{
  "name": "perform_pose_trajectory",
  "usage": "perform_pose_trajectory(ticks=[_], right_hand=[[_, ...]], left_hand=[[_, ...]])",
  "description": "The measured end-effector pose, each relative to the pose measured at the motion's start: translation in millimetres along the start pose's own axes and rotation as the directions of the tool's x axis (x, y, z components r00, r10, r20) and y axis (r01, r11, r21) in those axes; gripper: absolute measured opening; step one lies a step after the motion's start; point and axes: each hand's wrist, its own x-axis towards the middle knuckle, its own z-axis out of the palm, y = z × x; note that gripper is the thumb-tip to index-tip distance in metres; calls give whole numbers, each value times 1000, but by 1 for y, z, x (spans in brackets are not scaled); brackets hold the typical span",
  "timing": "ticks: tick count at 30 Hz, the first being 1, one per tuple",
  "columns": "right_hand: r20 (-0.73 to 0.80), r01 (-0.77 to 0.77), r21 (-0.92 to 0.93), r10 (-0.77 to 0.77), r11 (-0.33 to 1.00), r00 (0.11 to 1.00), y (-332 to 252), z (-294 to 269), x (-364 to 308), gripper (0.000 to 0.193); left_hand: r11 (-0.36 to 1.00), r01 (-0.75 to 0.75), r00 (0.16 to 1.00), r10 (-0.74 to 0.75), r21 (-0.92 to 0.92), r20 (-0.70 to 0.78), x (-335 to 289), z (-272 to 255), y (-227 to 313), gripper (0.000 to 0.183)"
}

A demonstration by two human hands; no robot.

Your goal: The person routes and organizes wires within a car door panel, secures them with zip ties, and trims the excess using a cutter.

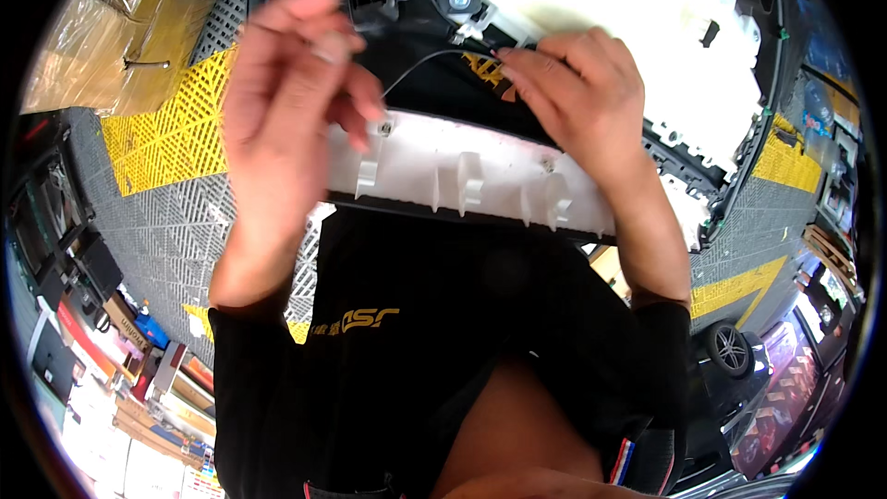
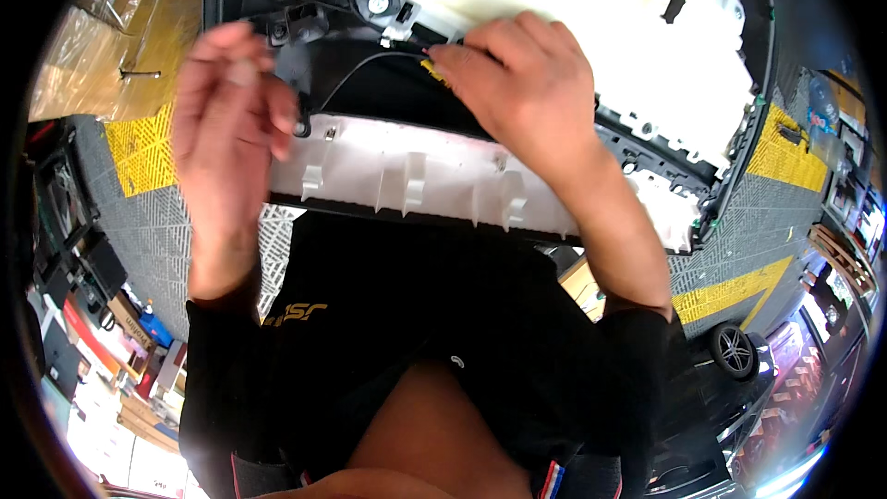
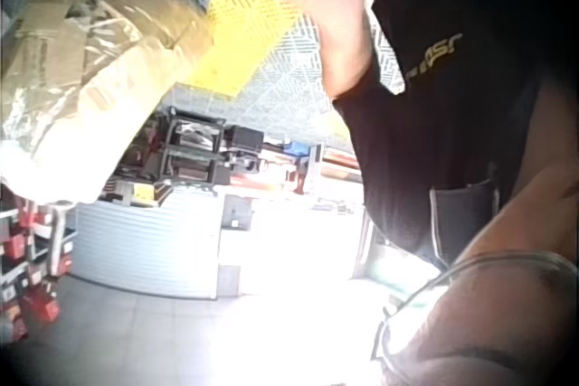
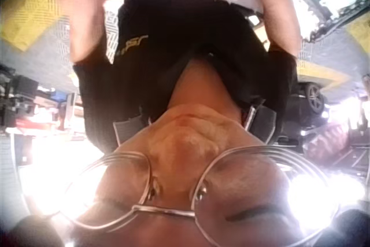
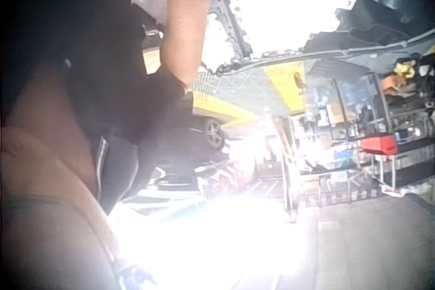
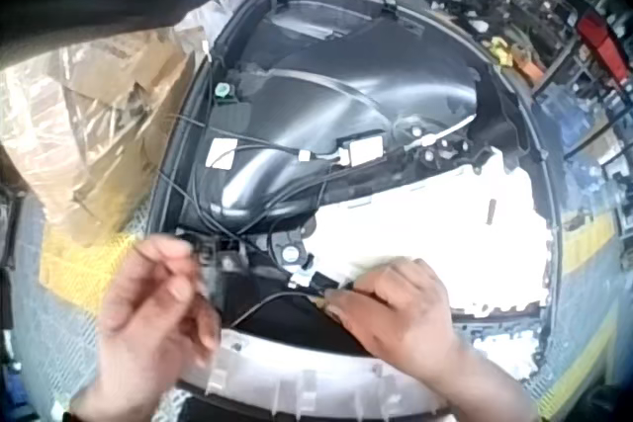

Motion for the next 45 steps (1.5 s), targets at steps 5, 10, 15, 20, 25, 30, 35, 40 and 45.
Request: perform_pose_trajectory(ticks=[5,10,15,20,25,30,35,40,45], right_hand=[[4,-159,173,161,972,987,0,4,2,14],[-135,-43,-6,42,999,990,-5,22,5,22],[-128,-117,1,116,993,985,-6,24,3,22],[-140,-113,-7,111,994,984,-7,25,3,22],[-109,-121,39,125,992,986,-10,20,4,23],[-111,-132,45,136,990,984,-13,20,6,24],[-112,-133,68,140,989,984,-13,20,9,24],[-108,-137,73,145,988,984,-14,18,7,24],[-108,-145,58,150,988,983,-13,19,9,22]], left_hand=[[510,-482,842,494,713,216,38,-37,15,20],[-231,-677,629,312,699,713,64,-18,16,30],[-288,-700,570,325,654,754,67,-20,-8,30],[-199,-663,640,350,722,684,61,-20,-11,36],[-223,-649,661,308,727,684,60,-23,-10,43],[-253,-691,605,311,677,733,60,-27,-5,36],[-324,-718,533,313,616,786,63,-35,5,24],[-371,-679,560,296,634,774,67,-43,18,21],[-391,-622,638,249,678,729,79,-44,35,24]])
